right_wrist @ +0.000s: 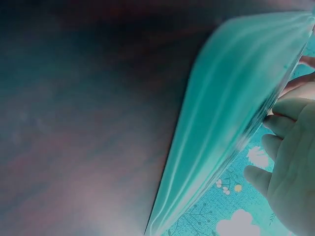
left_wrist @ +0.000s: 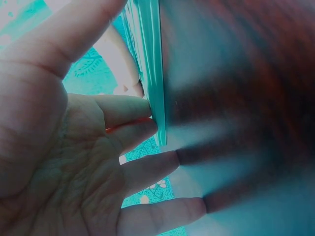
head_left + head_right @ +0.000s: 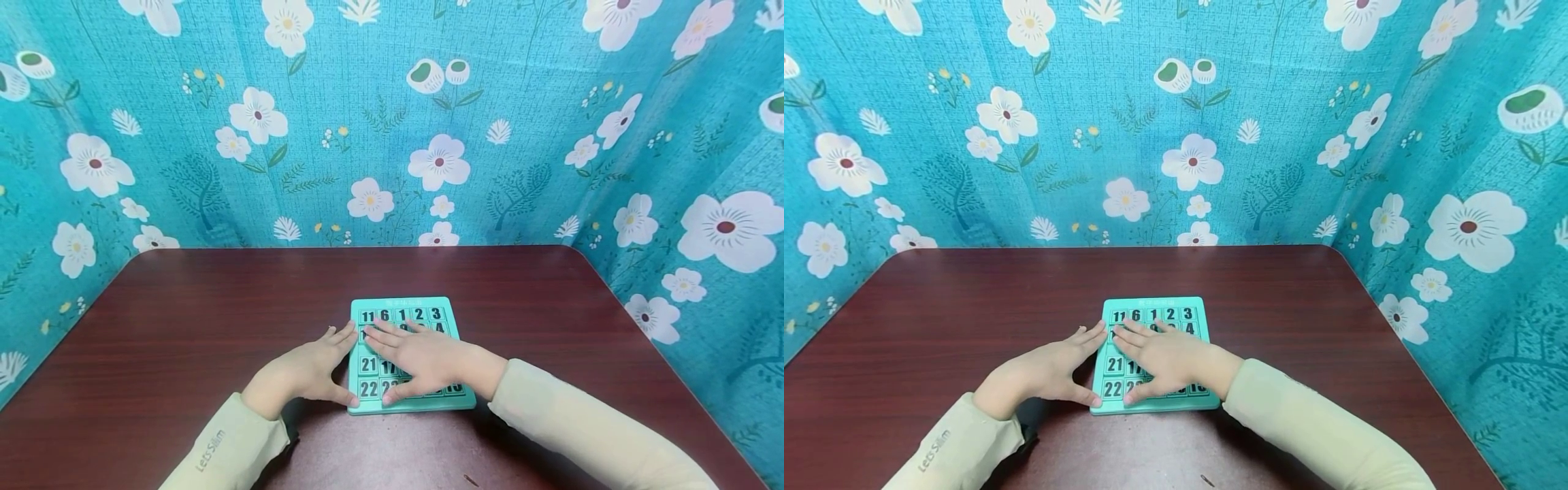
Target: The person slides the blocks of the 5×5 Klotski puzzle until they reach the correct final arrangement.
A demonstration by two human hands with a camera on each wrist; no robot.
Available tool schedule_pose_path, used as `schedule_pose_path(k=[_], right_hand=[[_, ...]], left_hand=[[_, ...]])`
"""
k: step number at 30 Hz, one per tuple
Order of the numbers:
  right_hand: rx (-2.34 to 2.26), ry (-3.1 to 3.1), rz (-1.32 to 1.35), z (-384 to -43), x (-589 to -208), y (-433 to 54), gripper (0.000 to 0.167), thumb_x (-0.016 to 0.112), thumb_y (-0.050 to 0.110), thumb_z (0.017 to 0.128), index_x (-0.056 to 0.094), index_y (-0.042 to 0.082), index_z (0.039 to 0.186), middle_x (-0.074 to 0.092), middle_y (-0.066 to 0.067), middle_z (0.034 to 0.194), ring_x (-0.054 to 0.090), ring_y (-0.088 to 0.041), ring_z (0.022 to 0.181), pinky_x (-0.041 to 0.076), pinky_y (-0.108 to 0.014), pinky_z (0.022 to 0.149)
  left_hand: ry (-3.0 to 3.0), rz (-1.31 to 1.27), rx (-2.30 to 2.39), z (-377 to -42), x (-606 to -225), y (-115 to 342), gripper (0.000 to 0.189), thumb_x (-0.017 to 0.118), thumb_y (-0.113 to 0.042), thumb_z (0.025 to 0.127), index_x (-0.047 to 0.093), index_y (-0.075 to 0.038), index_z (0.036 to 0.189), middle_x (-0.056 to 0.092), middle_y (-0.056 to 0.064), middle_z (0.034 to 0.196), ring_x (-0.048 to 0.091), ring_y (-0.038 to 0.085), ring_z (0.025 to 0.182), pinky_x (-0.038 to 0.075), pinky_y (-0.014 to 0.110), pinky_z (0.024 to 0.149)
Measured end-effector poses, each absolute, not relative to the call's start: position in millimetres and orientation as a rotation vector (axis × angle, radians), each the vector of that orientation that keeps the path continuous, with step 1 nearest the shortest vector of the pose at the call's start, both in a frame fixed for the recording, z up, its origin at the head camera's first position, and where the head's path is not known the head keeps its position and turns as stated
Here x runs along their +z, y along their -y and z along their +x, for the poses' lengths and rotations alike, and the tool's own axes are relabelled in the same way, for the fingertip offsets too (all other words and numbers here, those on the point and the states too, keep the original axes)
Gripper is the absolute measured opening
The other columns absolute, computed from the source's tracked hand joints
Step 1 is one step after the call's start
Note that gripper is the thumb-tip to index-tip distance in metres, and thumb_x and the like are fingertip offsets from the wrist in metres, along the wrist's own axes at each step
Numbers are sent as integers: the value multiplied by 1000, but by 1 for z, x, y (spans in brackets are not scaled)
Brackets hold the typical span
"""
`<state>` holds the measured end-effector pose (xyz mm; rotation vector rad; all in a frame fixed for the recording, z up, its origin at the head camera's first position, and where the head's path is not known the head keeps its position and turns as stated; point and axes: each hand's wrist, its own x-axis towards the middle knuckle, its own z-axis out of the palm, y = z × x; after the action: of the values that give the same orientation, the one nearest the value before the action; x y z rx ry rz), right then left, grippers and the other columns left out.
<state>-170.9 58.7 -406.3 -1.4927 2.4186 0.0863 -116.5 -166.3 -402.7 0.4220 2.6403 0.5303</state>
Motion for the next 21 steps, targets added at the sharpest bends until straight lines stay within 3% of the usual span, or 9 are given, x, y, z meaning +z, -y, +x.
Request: schedule_pose_path(k=[13,21], right_hand=[[42,-2376,-1586,-150,-406,-68,94,48,70,92,18,12,160,10,0,169,5,-20,157,21,-60,120],[18,-2421,-1487,-170,-402,-68,92,47,68,94,16,13,161,8,1,169,3,-20,157,19,-58,122]], left_hand=[[-2643,410,531,-115,-403,167,110,85,-49,74,27,-7,157,14,4,168,15,36,154,31,53,118],[-2650,420,524,-115,-402,165,109,85,-48,74,27,-6,157,13,5,168,15,37,154,30,54,118]])
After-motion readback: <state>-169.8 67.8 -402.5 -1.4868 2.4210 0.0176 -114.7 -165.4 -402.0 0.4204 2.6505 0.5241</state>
